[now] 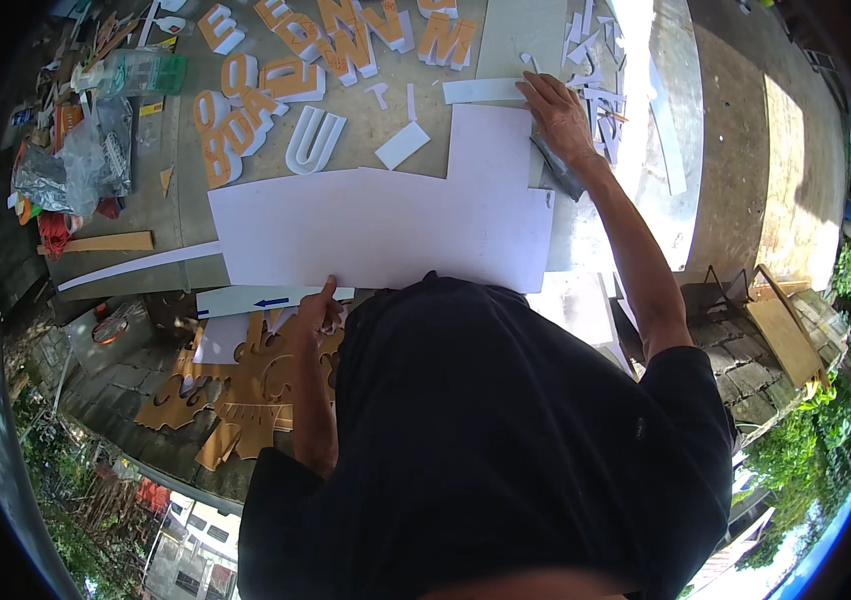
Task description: Cutting and preparing foam letters for sign assembly using a utility knife.
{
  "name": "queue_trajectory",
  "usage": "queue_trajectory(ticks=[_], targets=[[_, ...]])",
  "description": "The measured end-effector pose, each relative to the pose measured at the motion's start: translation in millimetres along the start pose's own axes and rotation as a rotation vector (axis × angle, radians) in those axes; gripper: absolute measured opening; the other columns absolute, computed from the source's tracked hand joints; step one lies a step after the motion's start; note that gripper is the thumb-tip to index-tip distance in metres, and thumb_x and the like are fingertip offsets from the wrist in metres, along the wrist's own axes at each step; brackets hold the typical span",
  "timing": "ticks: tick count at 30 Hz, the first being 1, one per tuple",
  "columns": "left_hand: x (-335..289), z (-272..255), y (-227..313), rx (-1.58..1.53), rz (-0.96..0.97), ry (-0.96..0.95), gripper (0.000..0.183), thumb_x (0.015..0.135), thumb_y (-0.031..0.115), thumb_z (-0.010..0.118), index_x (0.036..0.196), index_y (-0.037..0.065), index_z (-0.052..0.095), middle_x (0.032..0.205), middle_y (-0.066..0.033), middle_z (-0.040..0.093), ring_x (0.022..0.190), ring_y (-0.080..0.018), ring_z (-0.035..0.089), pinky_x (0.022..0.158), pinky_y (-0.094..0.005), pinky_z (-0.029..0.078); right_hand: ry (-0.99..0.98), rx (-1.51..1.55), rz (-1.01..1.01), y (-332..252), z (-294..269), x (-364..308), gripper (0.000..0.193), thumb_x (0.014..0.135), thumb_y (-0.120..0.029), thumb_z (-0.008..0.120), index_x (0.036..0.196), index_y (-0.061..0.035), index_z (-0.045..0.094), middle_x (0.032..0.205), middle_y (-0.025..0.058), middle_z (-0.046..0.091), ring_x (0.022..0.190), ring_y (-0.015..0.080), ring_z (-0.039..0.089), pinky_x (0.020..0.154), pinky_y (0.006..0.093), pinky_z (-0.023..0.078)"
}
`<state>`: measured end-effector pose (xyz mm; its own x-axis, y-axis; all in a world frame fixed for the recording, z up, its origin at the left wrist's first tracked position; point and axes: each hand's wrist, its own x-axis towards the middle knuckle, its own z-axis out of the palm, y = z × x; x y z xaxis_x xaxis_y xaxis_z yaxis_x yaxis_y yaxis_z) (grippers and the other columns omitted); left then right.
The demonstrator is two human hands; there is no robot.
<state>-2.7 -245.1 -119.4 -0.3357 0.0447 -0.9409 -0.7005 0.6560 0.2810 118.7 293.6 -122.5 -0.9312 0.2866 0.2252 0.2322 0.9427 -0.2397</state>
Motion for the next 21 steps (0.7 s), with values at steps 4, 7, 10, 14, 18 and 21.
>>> queue_trajectory(ticks=[4,7,10,14,18,21], targets=[[-27.4,26.3,13.5,0.037,0.218,-0.013,0.052,0.090,0.048,0.072,0.072,0.000,0.069,0.050,-0.0057,0.055,0.039,-0.0101,0.046,0.036,-0.0252,0.028,-0.033,0.121,-0.051,0.2,18.3,19.5,0.044,0.087,-0.007,0.070,0.130,-0.0124,0.062,0.133,0.0075,0.060,0.123,0.0287,0.054,0.102,0.0420,0.048],[-31.0,58.7,29.9,0.023,0.524,0.130,0.042,0.089,0.041,0.075,0.081,0.000,0.070,0.061,-0.0053,0.062,0.049,-0.0107,0.053,0.043,-0.0238,0.038,-0.054,0.146,-0.050,8.0,18.5,30.5,0.046,0.085,-0.007,0.072,0.129,-0.0110,0.062,0.122,0.0097,0.062,0.114,0.0301,0.057,0.098,0.0416,0.049],[-35.8,94.9,58.2,0.132,0.816,0.323,0.033,0.082,0.024,0.081,0.103,0.002,0.069,0.088,-0.0083,0.068,0.071,-0.0163,0.061,0.060,-0.0293,0.050,-0.063,0.165,0.056,17.7,25.2,41.8,0.036,0.084,-0.009,0.073,0.119,-0.0117,0.066,0.112,0.0101,0.061,0.113,0.0302,0.056,0.097,0.0421,0.049],[-27.7,121.8,91.7,0.372,1.003,0.365,0.055,0.075,0.014,0.083,0.125,0.005,0.062,0.115,-0.0132,0.062,0.094,-0.0240,0.062,0.073,-0.0358,0.054,-0.151,0.349,0.210,25.5,22.1,55.9,0.025,0.085,-0.005,0.071,0.109,-0.0100,0.069,0.105,0.0132,0.062,0.106,0.0334,0.060,0.092,0.0435,0.051],[-14.6,140.7,121.0,0.430,1.153,0.360,0.062,0.078,0.012,0.079,0.135,0.005,0.055,0.130,-0.0156,0.054,0.102,-0.0312,0.061,0.086,-0.0415,0.053,-0.015,0.335,0.262,38.3,9.0,58.2,0.018,0.087,-0.003,0.068,0.105,-0.0058,0.069,0.098,0.0133,0.065,0.088,0.0317,0.067,0.080,0.0401,0.053],[-7.2,154.1,151.4,0.490,1.275,0.414,0.064,0.080,0.012,0.078,0.138,0.005,0.052,0.136,-0.0167,0.050,0.105,-0.0344,0.061,0.090,-0.0434,0.053,-0.007,0.333,0.368,86.6,8.4,42.3,0.018,0.086,-0.007,0.069,0.104,-0.0092,0.071,0.100,0.0150,0.068,0.097,0.0352,0.068,0.084,0.0438,0.053]])
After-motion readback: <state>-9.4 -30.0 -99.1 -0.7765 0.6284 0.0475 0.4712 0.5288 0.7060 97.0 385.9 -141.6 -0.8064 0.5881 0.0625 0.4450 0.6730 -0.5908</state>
